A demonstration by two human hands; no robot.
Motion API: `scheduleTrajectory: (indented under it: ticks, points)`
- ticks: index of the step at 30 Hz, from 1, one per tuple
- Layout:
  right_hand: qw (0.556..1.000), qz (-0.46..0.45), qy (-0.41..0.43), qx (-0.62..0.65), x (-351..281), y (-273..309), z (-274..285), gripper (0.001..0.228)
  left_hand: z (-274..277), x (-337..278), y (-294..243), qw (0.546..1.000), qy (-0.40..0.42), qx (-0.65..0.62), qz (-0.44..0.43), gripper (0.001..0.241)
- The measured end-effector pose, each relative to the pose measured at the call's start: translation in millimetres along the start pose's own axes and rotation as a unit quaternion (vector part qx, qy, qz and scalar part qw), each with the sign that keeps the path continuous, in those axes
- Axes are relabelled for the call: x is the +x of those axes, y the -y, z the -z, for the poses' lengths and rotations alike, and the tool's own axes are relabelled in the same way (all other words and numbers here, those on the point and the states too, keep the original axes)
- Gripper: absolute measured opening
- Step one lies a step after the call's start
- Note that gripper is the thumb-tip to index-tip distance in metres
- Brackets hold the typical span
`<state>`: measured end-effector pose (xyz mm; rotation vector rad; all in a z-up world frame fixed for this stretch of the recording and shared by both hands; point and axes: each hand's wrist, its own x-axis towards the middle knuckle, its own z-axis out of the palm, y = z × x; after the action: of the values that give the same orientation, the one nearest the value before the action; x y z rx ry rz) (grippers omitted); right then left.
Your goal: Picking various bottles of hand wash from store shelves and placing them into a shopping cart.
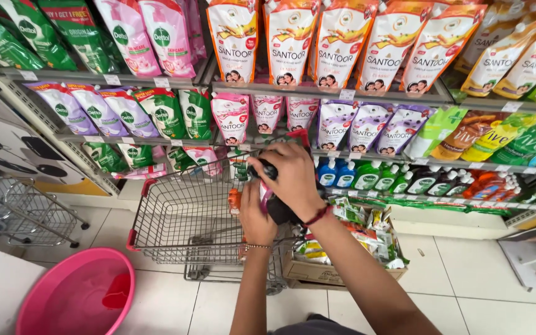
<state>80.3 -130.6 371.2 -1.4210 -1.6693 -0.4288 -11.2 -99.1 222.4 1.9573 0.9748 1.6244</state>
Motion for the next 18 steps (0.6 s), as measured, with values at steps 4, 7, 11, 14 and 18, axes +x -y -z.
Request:
scheduleTrajectory:
  ticks: [4, 7, 11, 14, 18]
  points:
    - [0.997, 0.033, -0.066, 0.021, -18.3, -10.4, -17.9, 0.018, 12.8, 11.0, -25.6, 0.998, 0.034, -0.018, 0.054, 0.057]
    - [0.993, 0.068, -0.095, 0.035, -26.3, -12.3, -18.6, 0.017, 0.5, 4.1, -3.5, 0.998, 0.022, -0.029, 0.046, 0.052]
    - [0.991, 0.111, -0.074, -0.015, -48.2, -15.8, -15.9, 0.02, -5.3, -7.5, 12.6, 0.99, 0.037, -0.001, 0.134, 0.049]
    - [0.992, 0.105, -0.059, -0.031, -55.5, -19.6, -15.0, 0.023, -4.7, -7.0, 11.1, 0.989, 0.033, -0.011, 0.146, 0.046]
    - [0.997, 0.032, -0.072, -0.022, -73.6, -38.2, -25.9, 0.022, -16.6, -19.1, 25.2, 0.994, 0.027, -0.052, 0.095, 0.056]
